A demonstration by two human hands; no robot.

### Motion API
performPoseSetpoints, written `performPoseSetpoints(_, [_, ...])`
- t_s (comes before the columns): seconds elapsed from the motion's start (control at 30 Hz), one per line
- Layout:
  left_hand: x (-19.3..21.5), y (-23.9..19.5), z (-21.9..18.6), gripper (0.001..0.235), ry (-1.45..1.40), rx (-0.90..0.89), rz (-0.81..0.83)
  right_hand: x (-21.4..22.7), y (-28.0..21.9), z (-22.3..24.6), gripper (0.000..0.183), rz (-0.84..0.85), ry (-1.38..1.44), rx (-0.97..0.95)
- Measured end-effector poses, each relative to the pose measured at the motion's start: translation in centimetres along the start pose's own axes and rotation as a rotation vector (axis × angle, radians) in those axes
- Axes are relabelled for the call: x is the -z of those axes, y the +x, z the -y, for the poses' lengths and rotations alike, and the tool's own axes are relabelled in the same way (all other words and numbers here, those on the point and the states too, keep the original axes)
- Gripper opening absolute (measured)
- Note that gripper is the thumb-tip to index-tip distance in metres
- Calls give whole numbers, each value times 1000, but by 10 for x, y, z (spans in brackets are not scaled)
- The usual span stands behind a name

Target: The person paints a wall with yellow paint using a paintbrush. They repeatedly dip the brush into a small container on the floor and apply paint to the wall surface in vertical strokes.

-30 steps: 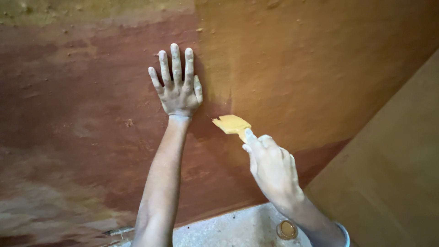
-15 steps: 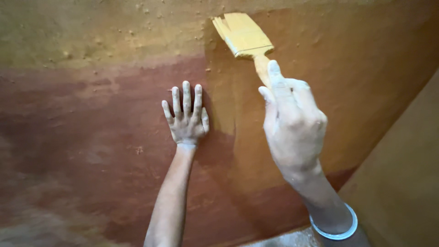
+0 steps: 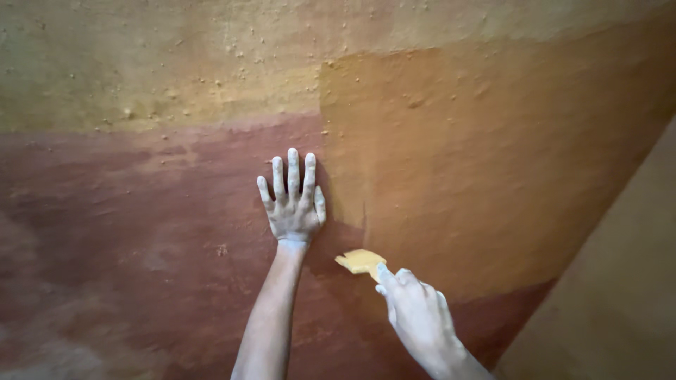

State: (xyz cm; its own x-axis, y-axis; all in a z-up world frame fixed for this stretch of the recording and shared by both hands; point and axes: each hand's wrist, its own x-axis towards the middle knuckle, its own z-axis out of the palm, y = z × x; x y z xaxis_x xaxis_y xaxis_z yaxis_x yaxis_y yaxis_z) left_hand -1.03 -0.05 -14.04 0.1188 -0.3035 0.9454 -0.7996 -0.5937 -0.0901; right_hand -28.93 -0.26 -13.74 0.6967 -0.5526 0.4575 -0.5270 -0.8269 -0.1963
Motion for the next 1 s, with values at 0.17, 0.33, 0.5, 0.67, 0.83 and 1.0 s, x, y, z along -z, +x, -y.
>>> performPoseSetpoints(0.17, [1,4,0,61,9,-3,-21,39,27,8,31,-330,55,46])
performPoseSetpoints(0.33, [0,5,0,62,-4,-2,-25,104,42,16,38,-720,89,106])
performPoseSetpoints(0.5, [1,6,0,62,6,-8,-36,113,62,22,42,-808,78,132])
performPoseSetpoints(0.67, [4,6,-1,62,1,-1,-45,60,49,13,38,-522,63,-13])
performPoseSetpoints(0.83, [4,8,-1,63,15,-3,-69,-5,8,-24,53,-147,98,-140])
performPoseSetpoints(1.0, [3,7,-1,65,-11,3,-58,-29,16,-39,48,-1,11,-189])
